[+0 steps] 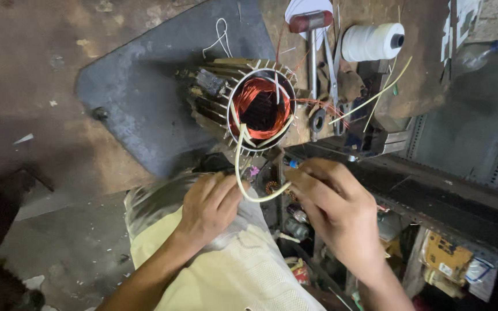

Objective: The person is working on an electrical motor stator, using a thin wooden stick to manipulate and arrange the copper windings inside the stator slots. They also use a pair of scissors to cut a piece of white string or tape.

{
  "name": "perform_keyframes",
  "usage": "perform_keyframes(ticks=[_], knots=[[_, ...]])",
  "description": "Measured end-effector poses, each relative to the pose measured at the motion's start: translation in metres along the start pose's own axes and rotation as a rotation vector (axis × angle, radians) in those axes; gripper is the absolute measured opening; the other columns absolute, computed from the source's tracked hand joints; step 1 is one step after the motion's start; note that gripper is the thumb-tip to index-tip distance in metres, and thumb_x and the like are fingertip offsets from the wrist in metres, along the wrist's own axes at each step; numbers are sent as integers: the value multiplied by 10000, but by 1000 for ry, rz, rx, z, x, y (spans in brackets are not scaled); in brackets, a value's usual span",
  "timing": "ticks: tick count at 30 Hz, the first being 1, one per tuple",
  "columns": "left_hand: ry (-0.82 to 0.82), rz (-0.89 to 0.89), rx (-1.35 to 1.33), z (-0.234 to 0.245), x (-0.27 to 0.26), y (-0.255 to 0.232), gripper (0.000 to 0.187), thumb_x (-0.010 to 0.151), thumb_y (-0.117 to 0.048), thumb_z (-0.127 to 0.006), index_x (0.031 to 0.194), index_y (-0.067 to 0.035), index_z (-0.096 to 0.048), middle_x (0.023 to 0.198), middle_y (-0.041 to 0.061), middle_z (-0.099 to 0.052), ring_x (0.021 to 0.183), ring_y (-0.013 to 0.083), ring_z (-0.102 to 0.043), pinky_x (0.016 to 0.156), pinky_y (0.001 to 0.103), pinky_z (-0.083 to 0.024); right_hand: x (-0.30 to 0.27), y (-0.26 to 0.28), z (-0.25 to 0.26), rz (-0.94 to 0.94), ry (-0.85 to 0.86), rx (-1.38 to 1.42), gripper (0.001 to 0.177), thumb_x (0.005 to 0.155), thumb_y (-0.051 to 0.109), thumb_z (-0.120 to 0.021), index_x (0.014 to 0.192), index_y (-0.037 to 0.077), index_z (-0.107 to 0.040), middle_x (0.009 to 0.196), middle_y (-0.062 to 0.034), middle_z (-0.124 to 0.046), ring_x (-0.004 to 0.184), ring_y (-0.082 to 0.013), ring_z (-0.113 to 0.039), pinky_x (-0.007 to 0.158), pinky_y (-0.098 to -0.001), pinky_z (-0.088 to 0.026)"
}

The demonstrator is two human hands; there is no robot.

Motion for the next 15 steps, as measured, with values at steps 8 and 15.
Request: perform_keyframes(ticks=[8, 15], knots=[[143, 2, -227, 28, -22, -21, 226, 843, -32, -690, 1067, -2, -677, 1233, 112, -686, 1126, 294, -688, 927, 397, -586, -8, -24, -36, 14, -38, 83, 523, 829, -85, -697, 1335, 33, -634, 1182, -182, -716, 1069, -338, -714, 889, -396, -584], [137, 46, -405, 48, -23, -24, 252, 819, 36, -675, 1065, -15, -658, 1188, 99, -711, 1105, 281, -721, 921, 394, -605, -57, -15, -79, -385, -63, 466, 316, 977, 62, -650, 1281, -8, -606, 1068, -141, -762, 997, -154, -752, 814, -307, -611]])
Point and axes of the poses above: each hand's wrist, its own x-axis towards the middle knuckle, its own z-axis out of the back of the hand, y = z × x, the point moved 4 cm from there along x, towards the middle knuckle
